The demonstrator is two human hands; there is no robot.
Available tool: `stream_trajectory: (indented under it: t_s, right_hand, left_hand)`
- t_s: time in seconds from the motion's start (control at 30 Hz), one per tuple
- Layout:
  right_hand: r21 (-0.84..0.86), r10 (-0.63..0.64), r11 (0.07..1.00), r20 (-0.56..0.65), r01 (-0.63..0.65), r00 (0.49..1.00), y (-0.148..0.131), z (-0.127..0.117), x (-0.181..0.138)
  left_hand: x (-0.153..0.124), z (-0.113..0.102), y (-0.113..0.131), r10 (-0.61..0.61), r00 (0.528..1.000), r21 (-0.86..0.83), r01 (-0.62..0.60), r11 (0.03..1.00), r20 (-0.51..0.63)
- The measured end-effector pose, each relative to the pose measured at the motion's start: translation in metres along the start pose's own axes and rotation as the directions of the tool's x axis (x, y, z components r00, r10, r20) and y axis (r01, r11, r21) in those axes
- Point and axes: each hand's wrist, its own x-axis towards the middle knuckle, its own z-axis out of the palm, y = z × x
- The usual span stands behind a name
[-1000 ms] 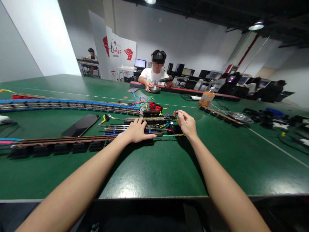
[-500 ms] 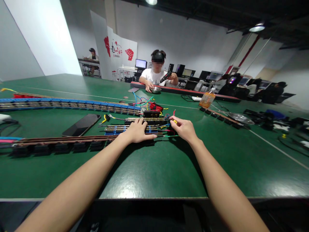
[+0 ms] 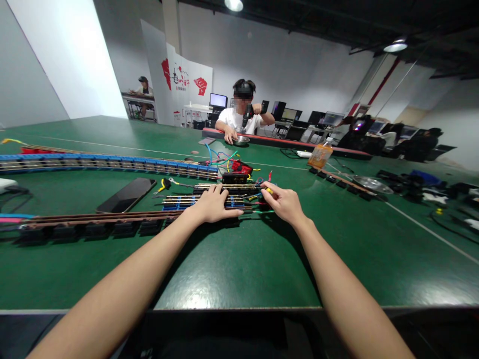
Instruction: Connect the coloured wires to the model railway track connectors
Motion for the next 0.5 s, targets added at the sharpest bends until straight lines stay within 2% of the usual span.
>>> stream_trajectory:
  t_s: [0.07, 0.13, 0.2, 0.3, 0.37, 0.4, 0.5]
  right_hand:
    - [0.135, 0.066, 0.989, -0.062, -0.057, 0.996, 0.001, 0.004, 0.001]
    - [0.330, 0.186, 0.934, -0.129, -0.135, 0.974, 0.002, 0.007, 0.003]
    - [0.542, 0.338, 0.814, -0.151, -0.208, 0.929, 0.004, 0.008, 0.006]
    - [0.771, 0.527, 0.563, -0.058, -0.298, 0.848, 0.008, 0.006, 0.011]
    - [0.834, 0.592, 0.439, 0.010, -0.333, 0.806, 0.011, 0.003, 0.012]
    - [0.848, 0.606, 0.405, 0.032, -0.343, 0.795, 0.011, 0.002, 0.012]
    - [0.860, 0.593, 0.373, 0.068, -0.349, 0.802, 0.011, -0.002, 0.012]
  left_hand:
    - [0.000, 0.000, 0.000, 0.002, 1.000, -0.005, -0.002, 1.000, 0.002]
    - [0.000, 0.000, 0.000, 0.001, 1.000, -0.005, -0.001, 1.000, 0.000]
    - [0.000, -0.001, 0.000, 0.000, 1.000, -0.002, 0.000, 1.000, -0.002]
    - [0.000, -0.001, 0.000, 0.002, 1.000, 0.001, -0.002, 1.000, 0.002]
    - [0.000, -0.001, 0.000, 0.005, 1.000, -0.002, -0.005, 1.000, 0.006]
    - [0.000, -0.001, 0.000, 0.005, 1.000, -0.003, -0.005, 1.000, 0.008]
    - [0.000, -0.001, 0.000, 0.008, 1.000, 0.004, -0.008, 1.000, 0.009]
